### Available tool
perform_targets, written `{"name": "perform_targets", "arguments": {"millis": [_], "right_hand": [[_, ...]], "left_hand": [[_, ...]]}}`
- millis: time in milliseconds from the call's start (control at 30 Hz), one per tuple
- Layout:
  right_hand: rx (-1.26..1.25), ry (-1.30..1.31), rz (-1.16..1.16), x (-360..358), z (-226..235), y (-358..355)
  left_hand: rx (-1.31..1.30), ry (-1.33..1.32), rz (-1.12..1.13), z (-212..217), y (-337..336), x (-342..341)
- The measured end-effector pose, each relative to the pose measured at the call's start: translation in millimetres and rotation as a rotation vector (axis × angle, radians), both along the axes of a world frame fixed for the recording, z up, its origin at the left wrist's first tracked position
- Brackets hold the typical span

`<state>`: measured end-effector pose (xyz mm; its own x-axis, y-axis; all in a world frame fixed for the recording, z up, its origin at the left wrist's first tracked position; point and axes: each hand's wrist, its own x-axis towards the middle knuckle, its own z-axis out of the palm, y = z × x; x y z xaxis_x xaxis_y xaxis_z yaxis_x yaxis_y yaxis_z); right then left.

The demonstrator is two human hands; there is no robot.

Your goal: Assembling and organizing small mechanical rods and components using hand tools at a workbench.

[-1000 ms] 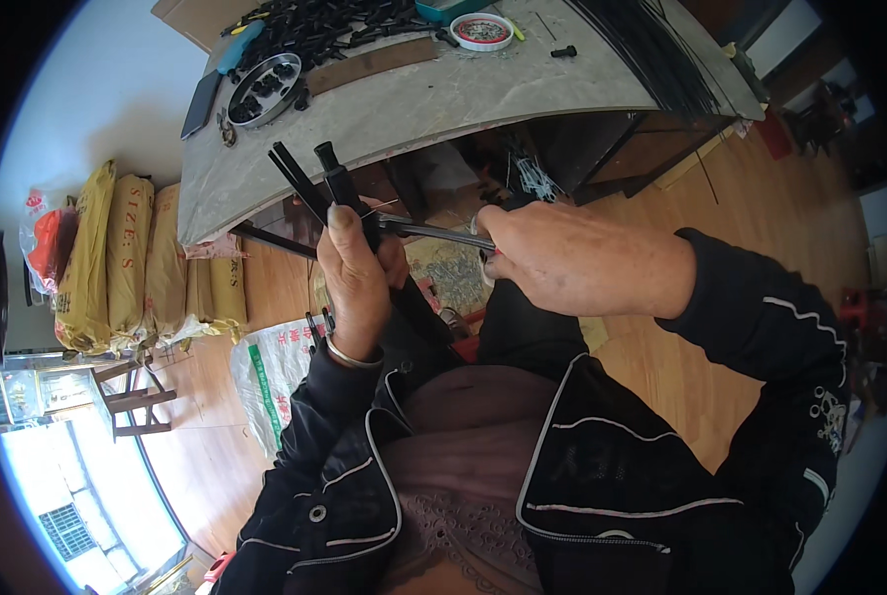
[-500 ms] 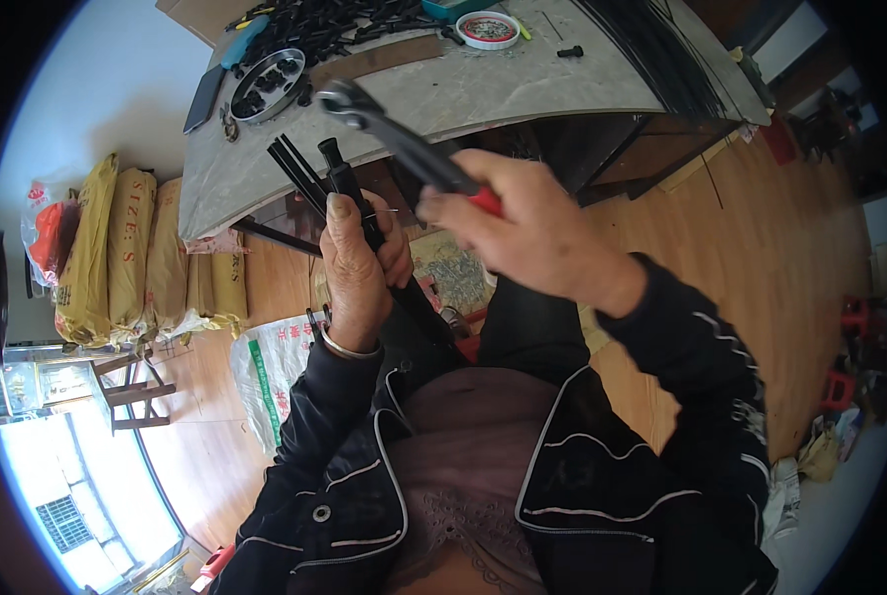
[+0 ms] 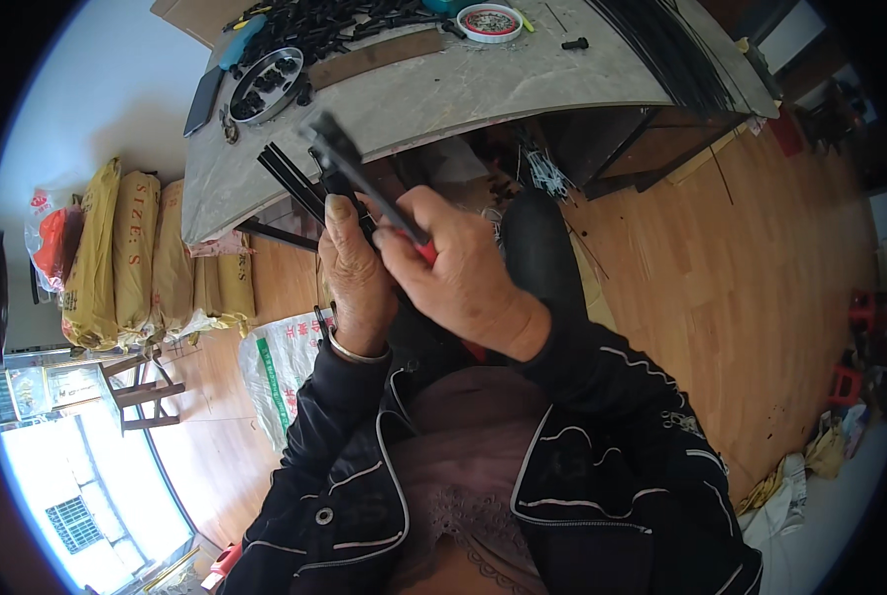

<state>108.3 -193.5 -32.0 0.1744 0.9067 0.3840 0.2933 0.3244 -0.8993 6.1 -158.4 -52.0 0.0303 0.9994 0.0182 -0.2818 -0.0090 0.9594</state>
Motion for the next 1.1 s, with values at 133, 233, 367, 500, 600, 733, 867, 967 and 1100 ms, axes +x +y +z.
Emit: {"name": "perform_targets", "arguments": {"millis": [133,233,367,500,600,733,867,967,1100], "right_hand": [[0.001,-0.016,0.058,-7.4,1.4,-1.4],[-0.243,0.305,0.245,14.4,27.9,-2.5],[-0.213,-0.202,-0.003,58.2,35.7,1.7],[-0.179,-0.562,0.063,83.0,30.2,-11.3],[-0.173,-0.688,0.088,90.4,39.1,-16.7],[-0.041,-0.817,0.123,94.1,45.4,-12.3],[0.059,-0.828,0.112,99.5,37.9,-7.8],[0.046,-0.753,0.189,108.8,22.9,-2.6],[0.005,-0.554,0.321,115.8,-8.8,3.2]], "left_hand": [[0.082,0.044,-0.098,-2.2,3.1,-6.4],[-0.19,-0.064,-0.111,8.6,2.1,-7.8],[-0.164,-0.187,-0.262,3.5,7.4,-15.6],[-0.152,-0.183,-0.257,4.1,6.4,-14.6],[-0.161,-0.187,-0.212,7.5,4.6,-9.6],[-0.163,-0.179,-0.16,6.0,2.4,-7.2],[-0.141,-0.136,-0.186,5.8,2.4,-4.9],[-0.166,-0.231,-0.335,3.2,0.7,-10.3],[-0.136,-0.314,-0.635,7.3,-5.9,-18.4]]}}
